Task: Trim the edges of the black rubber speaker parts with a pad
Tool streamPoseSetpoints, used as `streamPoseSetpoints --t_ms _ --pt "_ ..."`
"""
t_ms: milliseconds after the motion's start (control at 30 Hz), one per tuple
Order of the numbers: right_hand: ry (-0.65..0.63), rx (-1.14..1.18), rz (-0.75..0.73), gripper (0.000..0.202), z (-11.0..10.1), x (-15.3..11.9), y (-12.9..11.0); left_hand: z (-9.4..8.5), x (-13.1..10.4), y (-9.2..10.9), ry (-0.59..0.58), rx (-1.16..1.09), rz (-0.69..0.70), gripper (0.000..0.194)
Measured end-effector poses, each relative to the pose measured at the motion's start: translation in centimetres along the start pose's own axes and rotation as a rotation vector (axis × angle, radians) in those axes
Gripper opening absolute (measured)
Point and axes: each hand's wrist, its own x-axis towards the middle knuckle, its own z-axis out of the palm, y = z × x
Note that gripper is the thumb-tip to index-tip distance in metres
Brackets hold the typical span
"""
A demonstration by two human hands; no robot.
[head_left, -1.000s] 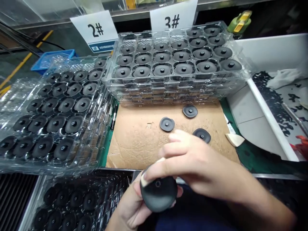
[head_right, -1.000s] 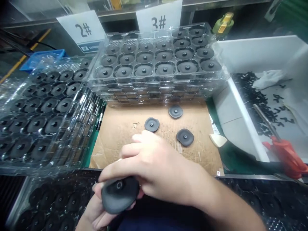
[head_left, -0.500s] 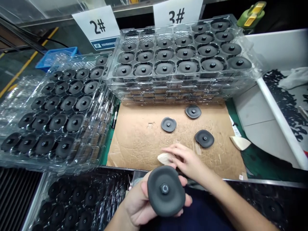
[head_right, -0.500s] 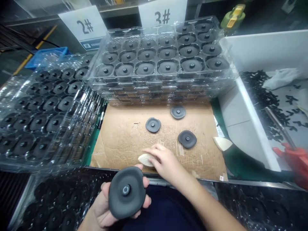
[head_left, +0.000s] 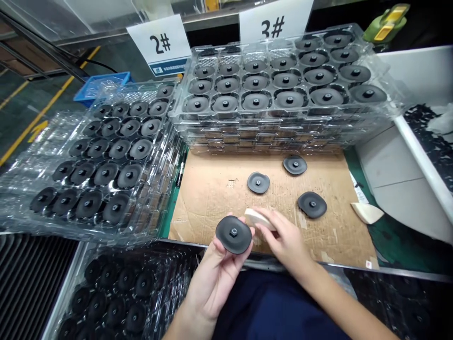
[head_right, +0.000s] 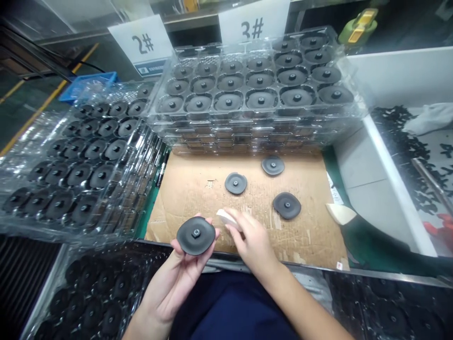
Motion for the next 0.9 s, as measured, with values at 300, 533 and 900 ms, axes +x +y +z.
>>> streamPoseSetpoints --t_ms 300,533,900 --pt "0.131 0.101 -0.132 0.031 -4.6 1.0 -7.3 0.2 -0.7 -0.6 -0.002 0.113 0.093 0.035" --pt "-0.019 0.066 -0.421 0.025 -5.1 1.2 -12.1 1.8 -1.6 0.2 -0.066 0.24 0.163 0.04" --pt "0.054 -0.019 -0.267 0.027 -6.6 -0.9 -10.0 2.0 -2.0 1.4 -0.075 0.287 0.305 0.049"
